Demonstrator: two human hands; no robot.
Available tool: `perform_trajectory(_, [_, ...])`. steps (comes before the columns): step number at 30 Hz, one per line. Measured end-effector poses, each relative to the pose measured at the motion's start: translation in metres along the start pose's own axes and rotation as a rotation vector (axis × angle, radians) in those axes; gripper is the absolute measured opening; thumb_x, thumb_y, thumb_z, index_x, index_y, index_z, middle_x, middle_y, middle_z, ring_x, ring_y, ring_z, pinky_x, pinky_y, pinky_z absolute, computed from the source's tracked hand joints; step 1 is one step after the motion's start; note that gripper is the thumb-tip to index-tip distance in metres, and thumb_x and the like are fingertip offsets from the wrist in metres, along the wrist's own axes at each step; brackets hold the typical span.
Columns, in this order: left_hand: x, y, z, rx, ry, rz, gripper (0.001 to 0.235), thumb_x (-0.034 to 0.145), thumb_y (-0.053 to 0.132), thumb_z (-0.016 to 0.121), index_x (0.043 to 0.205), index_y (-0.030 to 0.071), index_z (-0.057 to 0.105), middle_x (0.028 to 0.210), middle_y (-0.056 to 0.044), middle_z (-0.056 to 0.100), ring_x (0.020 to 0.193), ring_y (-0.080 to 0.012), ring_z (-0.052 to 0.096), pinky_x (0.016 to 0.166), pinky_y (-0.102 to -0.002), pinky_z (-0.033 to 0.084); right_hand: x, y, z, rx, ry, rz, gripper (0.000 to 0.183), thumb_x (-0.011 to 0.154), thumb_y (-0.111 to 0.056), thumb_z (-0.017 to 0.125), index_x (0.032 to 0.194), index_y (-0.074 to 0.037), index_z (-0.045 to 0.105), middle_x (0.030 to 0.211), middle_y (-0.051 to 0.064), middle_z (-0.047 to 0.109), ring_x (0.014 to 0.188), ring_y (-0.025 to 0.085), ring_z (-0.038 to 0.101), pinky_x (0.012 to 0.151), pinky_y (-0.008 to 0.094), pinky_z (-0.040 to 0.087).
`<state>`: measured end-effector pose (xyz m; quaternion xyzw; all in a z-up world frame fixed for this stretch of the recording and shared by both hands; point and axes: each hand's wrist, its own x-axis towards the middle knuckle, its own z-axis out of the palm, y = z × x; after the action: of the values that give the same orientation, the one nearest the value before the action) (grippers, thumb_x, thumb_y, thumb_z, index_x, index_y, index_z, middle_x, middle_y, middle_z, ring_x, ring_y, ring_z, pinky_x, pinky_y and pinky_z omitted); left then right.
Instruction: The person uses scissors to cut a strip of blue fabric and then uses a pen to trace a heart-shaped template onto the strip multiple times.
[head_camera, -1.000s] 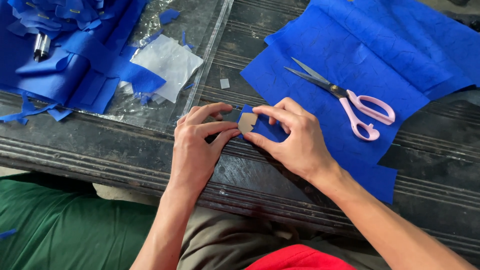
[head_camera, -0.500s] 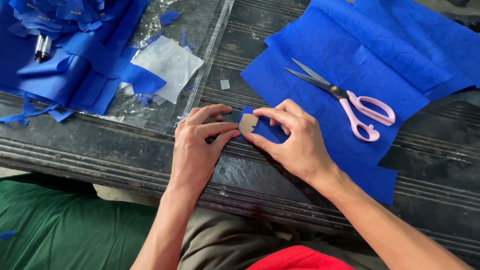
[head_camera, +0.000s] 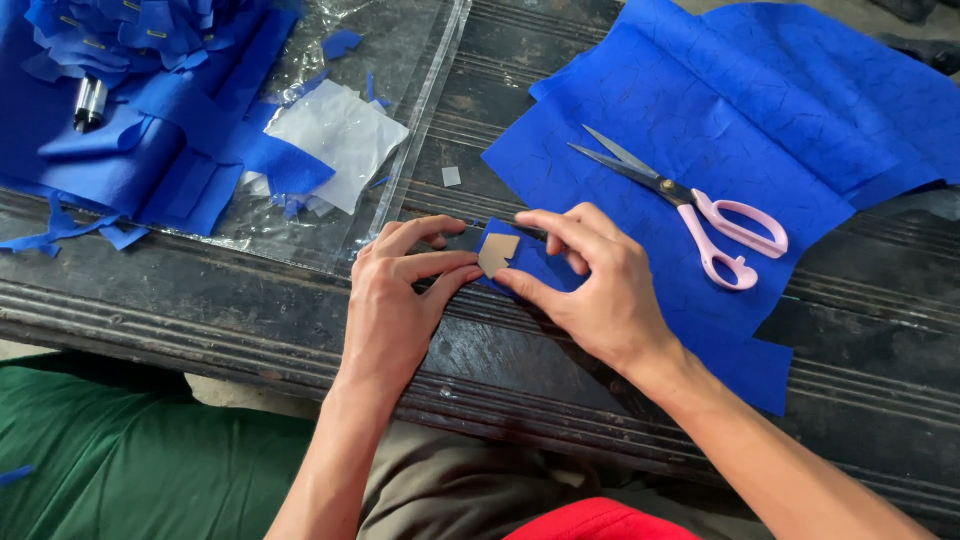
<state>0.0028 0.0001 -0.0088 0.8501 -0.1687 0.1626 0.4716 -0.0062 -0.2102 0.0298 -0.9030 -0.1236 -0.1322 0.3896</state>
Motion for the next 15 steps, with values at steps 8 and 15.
perform_trajectory(8, [0.000,0.006,-0.005,-0.015,-0.008,-0.013,0.008,0.084,0.022,0.084,0.092,0.024,0.083,0.112,0.004,0.075,0.099,-0.0163,0.066,0.101,-0.035,0.046,-0.011,0.001,-0.009,-0.091,0.003,-0.036,0.028,0.082,-0.026,0.088,0.108,-0.023,0.080,0.086,-0.003,0.061,0.062,0.012,0.051,0.061,0.028,0.051])
perform_trajectory(15, [-0.004,0.012,-0.004,0.011,0.015,-0.017,0.009,0.084,0.022,0.085,0.093,0.019,0.083,0.113,0.001,0.074,0.101,-0.0176,0.066,0.103,-0.035,0.044,-0.013,0.004,-0.010,-0.090,-0.018,-0.053,0.025,0.086,-0.024,0.085,0.111,-0.023,0.080,0.088,-0.001,0.062,0.068,0.013,0.055,0.064,0.028,0.053])
